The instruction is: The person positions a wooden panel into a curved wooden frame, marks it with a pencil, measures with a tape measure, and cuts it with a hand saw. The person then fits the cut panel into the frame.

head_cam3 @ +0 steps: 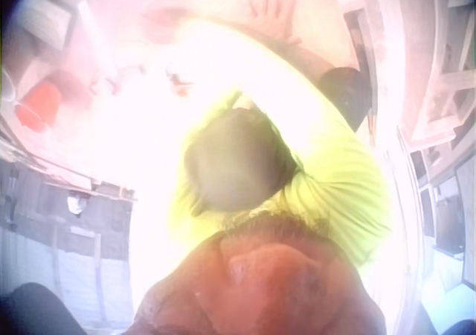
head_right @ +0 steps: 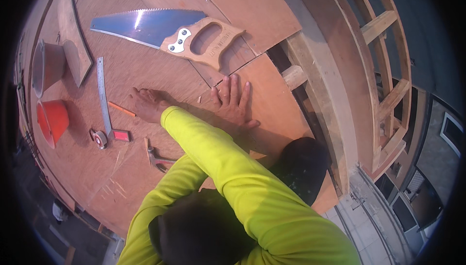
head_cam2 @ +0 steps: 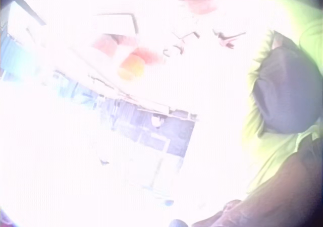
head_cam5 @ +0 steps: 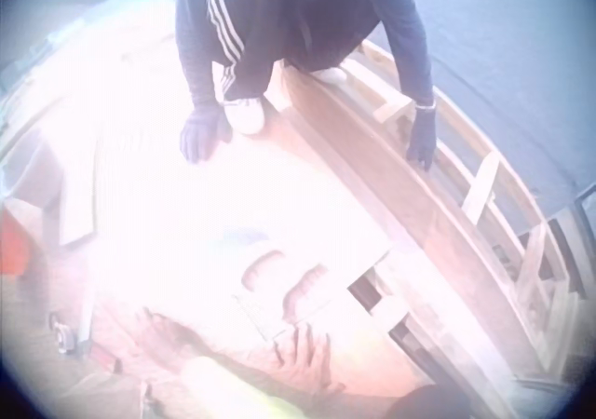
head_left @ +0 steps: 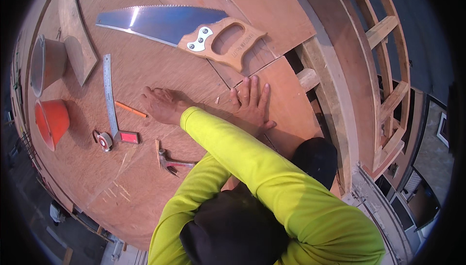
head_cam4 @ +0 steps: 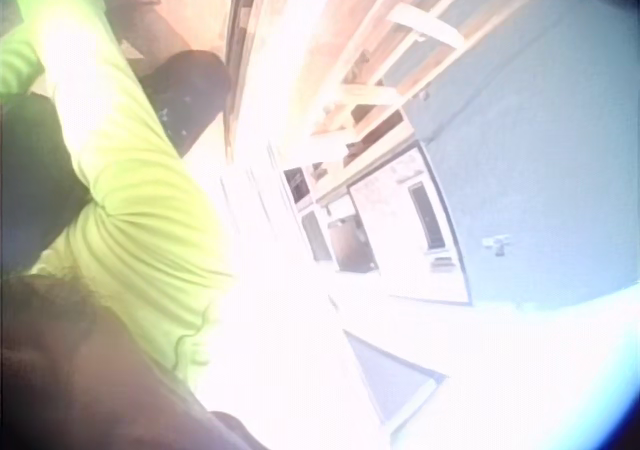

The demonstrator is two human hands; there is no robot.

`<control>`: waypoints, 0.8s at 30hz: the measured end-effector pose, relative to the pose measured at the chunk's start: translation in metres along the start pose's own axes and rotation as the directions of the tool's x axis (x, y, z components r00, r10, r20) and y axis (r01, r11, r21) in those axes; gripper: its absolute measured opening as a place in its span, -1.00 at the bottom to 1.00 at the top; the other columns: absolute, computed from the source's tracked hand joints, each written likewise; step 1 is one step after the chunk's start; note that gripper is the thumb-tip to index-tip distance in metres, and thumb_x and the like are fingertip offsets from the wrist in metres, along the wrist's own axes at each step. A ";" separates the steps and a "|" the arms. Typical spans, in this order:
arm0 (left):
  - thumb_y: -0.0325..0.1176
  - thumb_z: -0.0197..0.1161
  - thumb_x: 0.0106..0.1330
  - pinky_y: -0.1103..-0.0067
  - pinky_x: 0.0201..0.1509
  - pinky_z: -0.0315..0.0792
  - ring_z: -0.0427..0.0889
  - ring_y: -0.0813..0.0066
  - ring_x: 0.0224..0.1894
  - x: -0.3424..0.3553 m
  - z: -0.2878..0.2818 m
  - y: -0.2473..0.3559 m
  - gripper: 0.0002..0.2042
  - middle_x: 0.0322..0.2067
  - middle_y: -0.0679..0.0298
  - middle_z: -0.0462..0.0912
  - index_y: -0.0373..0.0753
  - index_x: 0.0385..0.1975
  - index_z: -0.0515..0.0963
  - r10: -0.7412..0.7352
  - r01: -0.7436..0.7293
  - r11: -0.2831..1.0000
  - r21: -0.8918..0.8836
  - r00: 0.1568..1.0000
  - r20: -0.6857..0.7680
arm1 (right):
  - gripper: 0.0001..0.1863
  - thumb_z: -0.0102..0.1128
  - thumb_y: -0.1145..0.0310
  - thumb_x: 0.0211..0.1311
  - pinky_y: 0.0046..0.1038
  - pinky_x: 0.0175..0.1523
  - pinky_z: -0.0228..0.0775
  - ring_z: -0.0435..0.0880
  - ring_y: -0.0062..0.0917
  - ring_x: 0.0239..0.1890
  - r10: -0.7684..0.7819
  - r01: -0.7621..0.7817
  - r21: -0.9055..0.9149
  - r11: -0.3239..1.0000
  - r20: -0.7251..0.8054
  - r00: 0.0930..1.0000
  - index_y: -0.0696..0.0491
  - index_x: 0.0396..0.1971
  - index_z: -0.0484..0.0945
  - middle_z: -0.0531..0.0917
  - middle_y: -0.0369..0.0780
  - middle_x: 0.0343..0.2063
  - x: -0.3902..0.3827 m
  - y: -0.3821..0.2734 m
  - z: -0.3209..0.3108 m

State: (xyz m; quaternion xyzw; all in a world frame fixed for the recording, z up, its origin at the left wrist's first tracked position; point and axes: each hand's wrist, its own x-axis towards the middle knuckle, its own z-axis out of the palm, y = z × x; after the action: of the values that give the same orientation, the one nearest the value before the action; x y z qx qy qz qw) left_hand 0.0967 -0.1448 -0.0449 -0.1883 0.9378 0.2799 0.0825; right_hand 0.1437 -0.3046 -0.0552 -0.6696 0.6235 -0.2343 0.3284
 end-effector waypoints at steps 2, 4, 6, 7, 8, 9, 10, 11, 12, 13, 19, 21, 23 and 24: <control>0.29 0.45 -0.08 -0.24 0.47 -0.33 -0.38 -0.07 0.60 -0.001 -0.002 0.000 0.21 0.56 -0.06 -0.23 -0.08 0.56 -0.07 -0.007 0.008 1.000 -0.006 1.000 0.029 | -0.60 0.27 0.15 0.27 -0.28 -0.04 0.55 0.67 -0.21 -0.09 -0.027 0.027 -0.013 1.000 0.009 1.000 0.15 -0.08 0.51 0.50 -0.01 -0.06 0.005 0.002 0.001; 0.28 0.44 -0.05 -0.22 0.48 -0.35 -0.37 -0.08 0.60 -0.001 -0.002 0.001 0.19 0.56 -0.06 -0.23 -0.09 0.56 -0.07 0.006 -0.004 0.999 -0.041 1.000 0.030 | -0.58 0.28 0.14 0.26 -0.29 -0.06 0.56 0.68 -0.21 -0.10 -0.052 0.052 -0.028 0.998 0.003 0.999 0.16 -0.07 0.51 0.50 -0.01 -0.06 0.010 0.002 0.002; 0.26 0.42 -0.02 -0.20 0.49 -0.37 -0.37 -0.08 0.60 -0.001 -0.002 0.001 0.17 0.56 -0.06 -0.23 -0.10 0.55 -0.07 0.009 -0.008 0.998 -0.058 0.999 0.030 | -0.57 0.29 0.13 0.26 -0.29 -0.07 0.57 0.68 -0.22 -0.11 -0.099 0.098 -0.027 0.995 -0.033 0.995 0.16 -0.07 0.52 0.50 -0.01 -0.06 0.016 0.001 0.003; 0.25 0.42 -0.01 -0.20 0.49 -0.38 -0.37 -0.09 0.60 0.000 -0.002 0.001 0.16 0.56 -0.07 -0.23 -0.11 0.55 -0.06 0.001 0.003 0.998 -0.056 0.998 0.056 | -0.57 0.30 0.12 0.26 -0.29 -0.09 0.57 0.69 -0.22 -0.13 -0.090 0.089 -0.040 0.995 -0.024 0.996 0.16 -0.07 0.52 0.51 -0.01 -0.07 0.020 0.000 0.003; 0.24 0.41 0.00 -0.19 0.49 -0.40 -0.37 -0.09 0.60 -0.001 -0.001 0.000 0.14 0.56 -0.07 -0.22 -0.12 0.55 -0.05 -0.007 0.010 0.998 -0.065 0.999 0.042 | -0.56 0.31 0.12 0.26 -0.30 -0.11 0.58 0.70 -0.23 -0.14 -0.101 0.100 -0.045 0.994 -0.038 0.994 0.16 -0.07 0.53 0.51 -0.02 -0.07 0.022 -0.002 0.004; 0.28 0.41 -0.05 -0.20 0.49 -0.40 -0.35 -0.08 0.60 -0.001 0.000 0.001 0.16 0.56 -0.07 -0.20 -0.10 0.54 -0.02 -0.002 0.002 0.999 -0.045 1.000 0.014 | -0.56 0.32 0.11 0.25 -0.30 -0.13 0.58 0.70 -0.24 -0.16 -0.113 0.111 -0.059 0.992 -0.037 0.993 0.17 -0.07 0.53 0.51 -0.02 -0.07 0.025 -0.005 0.005; 0.32 0.40 -0.10 -0.21 0.49 -0.41 -0.33 -0.08 0.60 -0.003 -0.001 0.000 0.18 0.55 -0.07 -0.19 -0.09 0.54 0.00 0.013 -0.014 0.999 -0.043 1.000 -0.023 | -0.57 0.33 0.13 0.25 -0.30 -0.14 0.59 0.71 -0.24 -0.16 -0.126 0.124 -0.045 0.991 -0.043 0.991 0.17 -0.08 0.54 0.51 -0.02 -0.08 0.026 -0.009 0.004; 0.25 0.38 -0.05 -0.18 0.50 -0.43 -0.34 -0.08 0.60 -0.004 -0.001 0.000 0.13 0.55 -0.08 -0.19 -0.14 0.53 0.02 0.007 -0.009 0.998 -0.060 0.999 -0.042 | -0.57 0.35 0.15 0.24 -0.30 -0.16 0.59 0.71 -0.24 -0.17 -0.087 0.082 -0.078 0.994 -0.062 0.994 0.17 -0.08 0.54 0.51 -0.03 -0.08 0.026 -0.014 0.004; 0.18 0.37 -0.01 -0.15 0.51 -0.46 -0.36 -0.09 0.60 -0.005 -0.001 0.001 0.09 0.55 -0.08 -0.19 -0.20 0.52 0.04 0.029 -0.036 0.994 -0.105 0.997 -0.074 | -0.61 0.34 0.22 0.22 -0.30 -0.15 0.59 0.71 -0.24 -0.15 -0.125 0.124 -0.029 0.992 -0.001 0.992 0.18 -0.09 0.55 0.52 -0.03 -0.09 0.026 -0.017 0.002; 0.22 0.38 -0.05 -0.16 0.51 -0.44 -0.34 -0.08 0.60 -0.005 -0.001 0.001 0.12 0.55 -0.07 -0.18 -0.16 0.52 0.04 -0.003 0.001 0.998 -0.063 1.000 -0.031 | -0.65 0.33 0.29 0.21 -0.30 -0.14 0.59 0.70 -0.24 -0.14 -0.062 0.060 -0.074 0.995 -0.025 0.998 0.19 -0.11 0.56 0.53 -0.03 -0.11 0.026 -0.020 0.001; 0.31 0.42 -0.15 -0.18 0.50 -0.39 -0.32 -0.06 0.60 -0.004 0.004 0.002 0.20 0.56 -0.05 -0.19 -0.07 0.54 0.01 0.010 -0.009 1.000 0.013 0.997 -0.081 | -0.79 0.24 0.47 0.14 -0.23 -0.19 0.60 0.71 -0.22 -0.26 -0.160 0.150 -0.080 0.985 -0.133 0.978 0.21 -0.23 0.54 0.55 -0.02 -0.25 0.004 -0.010 -0.018; 0.27 0.42 -0.13 -0.18 0.49 -0.39 -0.31 -0.06 0.60 -0.006 0.006 0.002 0.18 0.55 -0.06 -0.17 -0.06 0.54 0.01 0.003 -0.003 1.000 -0.002 0.997 -0.082 | -0.80 0.22 0.50 0.13 -0.22 -0.18 0.59 0.70 -0.23 -0.25 -0.131 0.132 -0.008 0.991 -0.141 0.981 0.19 -0.23 0.55 0.57 -0.02 -0.25 -0.017 0.000 -0.033; 0.25 0.14 0.19 -0.15 0.50 -0.29 -0.16 -0.07 0.59 -0.004 0.008 0.002 -0.11 0.53 -0.09 -0.05 -0.05 0.50 0.10 -0.035 0.040 0.993 0.113 0.998 -0.051 | -0.80 0.21 0.51 0.13 -0.23 -0.15 0.57 0.70 -0.23 -0.23 -0.066 0.078 0.092 0.993 -0.123 0.990 0.19 -0.22 0.56 0.57 -0.04 -0.25 -0.046 0.011 -0.051; 0.24 0.04 0.28 -0.14 0.50 -0.23 -0.08 -0.06 0.57 -0.002 0.009 0.001 -0.19 0.52 -0.07 0.00 -0.04 0.48 0.13 0.025 0.005 0.984 0.181 0.985 -0.168 | -0.80 0.20 0.52 0.13 -0.23 -0.13 0.57 0.69 -0.23 -0.22 -0.044 0.061 0.145 0.988 -0.118 0.992 0.18 -0.22 0.57 0.58 -0.04 -0.25 -0.063 0.016 -0.062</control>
State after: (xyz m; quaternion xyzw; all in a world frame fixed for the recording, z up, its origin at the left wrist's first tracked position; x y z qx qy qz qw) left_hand 0.0980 -0.1381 -0.0514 -0.1984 0.9638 0.1771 0.0176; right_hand 0.0806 -0.2516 -0.0187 -0.6449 0.6045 -0.3266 0.3346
